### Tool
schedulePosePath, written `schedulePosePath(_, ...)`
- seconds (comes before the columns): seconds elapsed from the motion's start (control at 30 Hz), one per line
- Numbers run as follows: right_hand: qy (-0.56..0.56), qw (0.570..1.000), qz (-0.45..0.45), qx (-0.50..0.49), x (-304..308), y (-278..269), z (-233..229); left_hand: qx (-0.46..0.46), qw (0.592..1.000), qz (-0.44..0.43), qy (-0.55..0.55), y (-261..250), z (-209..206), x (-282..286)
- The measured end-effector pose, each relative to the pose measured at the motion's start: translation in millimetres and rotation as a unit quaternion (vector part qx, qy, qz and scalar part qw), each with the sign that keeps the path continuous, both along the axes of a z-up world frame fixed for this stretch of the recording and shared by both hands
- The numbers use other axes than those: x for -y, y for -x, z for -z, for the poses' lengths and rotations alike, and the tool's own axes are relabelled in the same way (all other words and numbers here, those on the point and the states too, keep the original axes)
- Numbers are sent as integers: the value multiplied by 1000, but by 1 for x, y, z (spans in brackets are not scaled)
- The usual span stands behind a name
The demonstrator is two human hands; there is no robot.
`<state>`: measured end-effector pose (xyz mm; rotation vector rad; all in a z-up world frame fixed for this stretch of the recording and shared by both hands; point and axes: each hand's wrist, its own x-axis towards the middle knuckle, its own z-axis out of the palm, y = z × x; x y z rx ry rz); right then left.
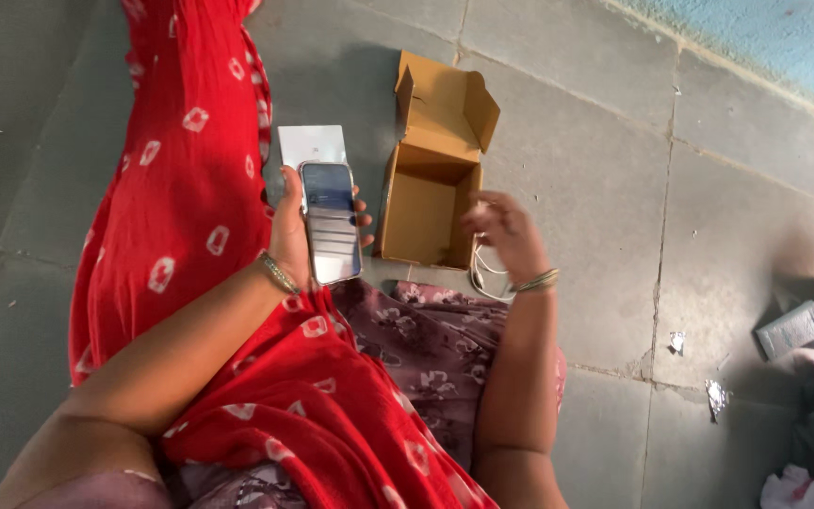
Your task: The person repeatedly packs a smartphone and its accessories into a white box, then places the box into a brown cardboard shipping box. The person opens and closes the boxes multiple times, handling the phone and a charging cable.
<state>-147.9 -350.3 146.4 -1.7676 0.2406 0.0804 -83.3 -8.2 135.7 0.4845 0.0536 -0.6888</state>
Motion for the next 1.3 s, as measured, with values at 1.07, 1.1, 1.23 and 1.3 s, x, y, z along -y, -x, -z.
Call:
schedulePosePath(1.07, 436, 863, 144, -208, 40, -27, 125, -12, 999, 36, -2, 9, 17, -14)
schedulePosePath(1.1, 427, 862, 161, -222, 41, -28, 128, -7, 999, 36, 0, 8, 17, -14)
schedulePosePath(1.23, 420, 847, 197, -258, 52, -26, 146, -14, 1000, 25, -10, 8, 18, -14)
schedulePosePath(1.3, 413, 849, 202, -262, 64, -23, 158, -20, 999, 23, -10, 7, 18, -14)
